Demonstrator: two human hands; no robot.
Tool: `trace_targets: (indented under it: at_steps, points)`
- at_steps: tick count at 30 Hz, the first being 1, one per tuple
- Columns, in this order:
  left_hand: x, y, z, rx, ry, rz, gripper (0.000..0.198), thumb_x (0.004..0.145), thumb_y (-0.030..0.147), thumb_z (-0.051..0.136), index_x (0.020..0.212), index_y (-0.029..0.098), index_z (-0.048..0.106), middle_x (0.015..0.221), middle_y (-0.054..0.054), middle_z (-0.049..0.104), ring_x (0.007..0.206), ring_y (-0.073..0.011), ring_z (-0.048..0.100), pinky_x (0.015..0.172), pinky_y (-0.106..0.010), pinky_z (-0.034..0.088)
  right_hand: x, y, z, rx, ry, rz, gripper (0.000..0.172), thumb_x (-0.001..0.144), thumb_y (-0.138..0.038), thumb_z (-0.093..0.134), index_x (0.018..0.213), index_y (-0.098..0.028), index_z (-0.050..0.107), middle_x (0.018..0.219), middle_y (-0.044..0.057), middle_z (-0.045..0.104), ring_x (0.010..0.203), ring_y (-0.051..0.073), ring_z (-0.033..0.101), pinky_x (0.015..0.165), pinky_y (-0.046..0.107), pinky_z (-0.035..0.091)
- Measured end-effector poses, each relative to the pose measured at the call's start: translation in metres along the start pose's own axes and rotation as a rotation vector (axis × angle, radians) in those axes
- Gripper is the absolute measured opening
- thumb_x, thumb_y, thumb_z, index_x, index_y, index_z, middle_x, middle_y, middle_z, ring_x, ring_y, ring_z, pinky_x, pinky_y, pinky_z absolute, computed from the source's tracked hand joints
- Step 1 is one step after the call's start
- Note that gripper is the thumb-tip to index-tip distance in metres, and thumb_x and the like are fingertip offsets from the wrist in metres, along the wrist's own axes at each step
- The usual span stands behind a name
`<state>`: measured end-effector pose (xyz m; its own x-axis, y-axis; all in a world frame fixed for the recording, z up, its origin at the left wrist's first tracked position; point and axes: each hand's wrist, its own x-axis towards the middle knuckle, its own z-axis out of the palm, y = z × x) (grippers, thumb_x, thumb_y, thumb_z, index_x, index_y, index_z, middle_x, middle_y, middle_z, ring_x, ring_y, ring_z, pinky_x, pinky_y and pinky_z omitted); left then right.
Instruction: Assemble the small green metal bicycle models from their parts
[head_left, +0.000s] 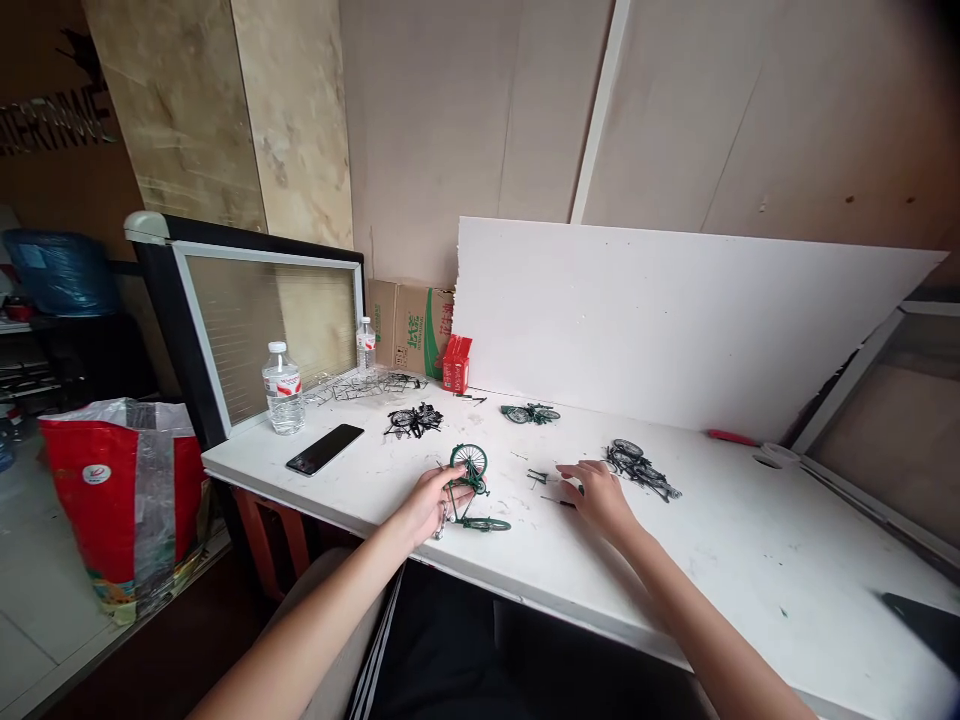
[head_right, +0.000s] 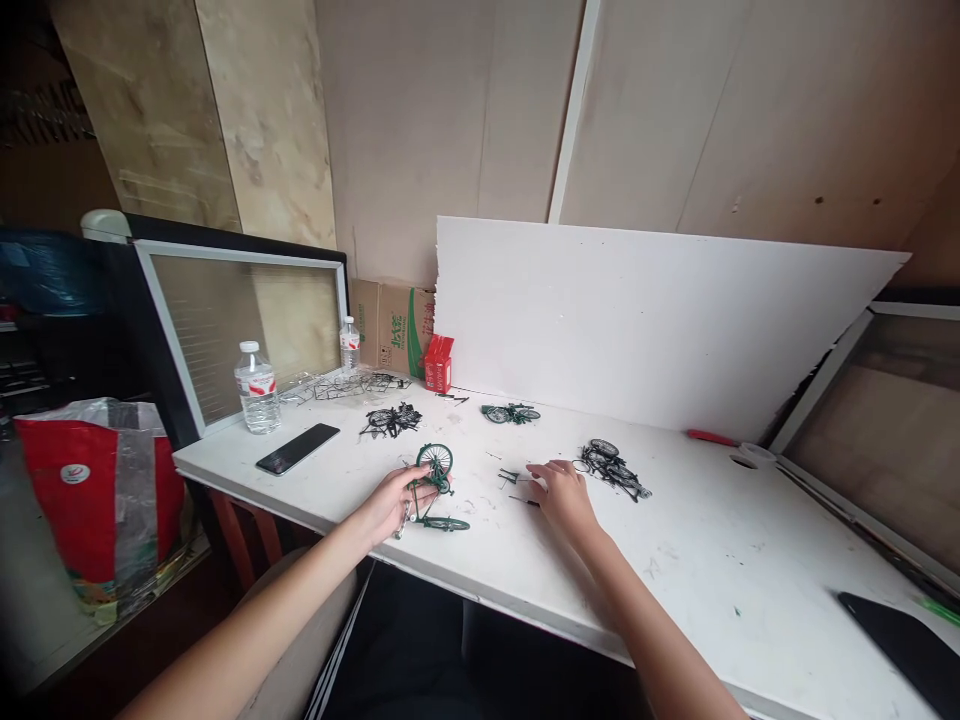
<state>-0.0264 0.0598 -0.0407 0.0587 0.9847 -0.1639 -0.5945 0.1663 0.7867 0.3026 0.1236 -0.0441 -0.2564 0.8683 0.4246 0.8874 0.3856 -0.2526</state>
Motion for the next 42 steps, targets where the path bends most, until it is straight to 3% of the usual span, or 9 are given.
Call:
trace_targets:
  at_steps: [5, 11, 16, 22, 30, 34, 38, 42]
  points:
    - [-0.008, 0.004, 0.006, 0.0, 0.023, -0.031, 0.021, 0.083, 0.022, 0.084, 0.098, 0.015, 0.071, 0.11, -0.018, 0.081, 0.095, -0.0257, 0.08, 0.096, -0.037, 0.064, 0.016, -0.002, 0.0, -0.121, -0.086, -0.04, 0.031, 0.102, -0.026, 0.054, 0.099, -0.024, 0.084, 0.105, 0.014, 0.081, 0.11, 0.036, 0.065, 0.092, 0.047, 0.046]
    - [-0.01, 0.005, 0.008, 0.01, 0.043, -0.019, 0.019, 0.082, 0.021, 0.084, 0.094, 0.016, 0.07, 0.105, -0.016, 0.082, 0.092, -0.0257, 0.081, 0.093, -0.036, 0.064, 0.021, -0.007, 0.001, -0.229, -0.1, -0.142, 0.035, 0.108, -0.025, 0.048, 0.088, -0.02, 0.077, 0.098, 0.014, 0.077, 0.105, 0.033, 0.063, 0.086, 0.042, 0.042]
    - [-0.011, 0.006, 0.008, 0.025, 0.021, -0.011, 0.022, 0.081, 0.023, 0.087, 0.093, 0.015, 0.071, 0.105, -0.017, 0.081, 0.092, -0.027, 0.081, 0.093, -0.037, 0.064, 0.022, -0.008, 0.003, -0.311, -0.133, -0.129, 0.028, 0.104, -0.011, 0.048, 0.092, -0.019, 0.072, 0.102, 0.015, 0.075, 0.105, 0.032, 0.061, 0.085, 0.041, 0.04]
    - [-0.007, 0.002, 0.003, 0.058, 0.004, -0.013, 0.027, 0.08, 0.025, 0.09, 0.095, 0.016, 0.069, 0.107, -0.017, 0.082, 0.094, -0.0284, 0.082, 0.093, -0.036, 0.063, 0.01, -0.007, -0.003, -0.28, -0.12, -0.135, 0.034, 0.093, 0.004, 0.041, 0.099, -0.018, 0.066, 0.106, 0.015, 0.072, 0.105, 0.031, 0.055, 0.088, 0.04, 0.037]
    - [-0.005, 0.002, 0.002, 0.065, 0.017, -0.016, 0.027, 0.079, 0.026, 0.089, 0.095, 0.016, 0.07, 0.107, -0.015, 0.081, 0.093, -0.0271, 0.081, 0.091, -0.035, 0.063, -0.008, -0.018, -0.018, 0.135, -0.073, -0.086, 0.02, 0.104, -0.024, 0.038, 0.088, -0.024, 0.051, 0.093, 0.01, 0.066, 0.091, 0.028, 0.055, 0.082, 0.041, 0.046]
    - [-0.005, 0.002, 0.002, 0.064, -0.006, -0.017, 0.028, 0.08, 0.028, 0.09, 0.096, 0.016, 0.07, 0.107, -0.017, 0.081, 0.094, -0.0276, 0.081, 0.092, -0.036, 0.063, -0.009, -0.025, -0.025, 0.179, 0.025, -0.066, 0.019, 0.101, -0.026, 0.037, 0.082, -0.027, 0.044, 0.084, 0.008, 0.061, 0.091, 0.031, 0.055, 0.08, 0.043, 0.045]
    - [-0.001, 0.007, 0.005, 0.08, -0.013, -0.024, 0.031, 0.08, 0.028, 0.09, 0.098, 0.016, 0.067, 0.101, -0.016, 0.08, 0.089, -0.0284, 0.08, 0.087, -0.042, 0.066, -0.011, -0.03, -0.028, 0.239, 0.12, -0.048, 0.025, 0.106, -0.033, 0.033, 0.083, -0.027, 0.044, 0.082, 0.007, 0.058, 0.088, 0.031, 0.054, 0.079, 0.045, 0.046]
    - [-0.002, 0.026, 0.019, 0.187, -0.014, 0.035, 0.035, 0.082, 0.03, 0.091, 0.104, 0.017, 0.067, 0.111, -0.016, 0.078, 0.086, -0.0272, 0.08, 0.073, -0.038, 0.067, -0.017, -0.048, -0.026, 0.399, 0.12, -0.008, 0.035, 0.112, -0.049, 0.032, 0.087, -0.028, 0.045, 0.085, 0.004, 0.055, 0.081, 0.027, 0.054, 0.076, 0.043, 0.048]
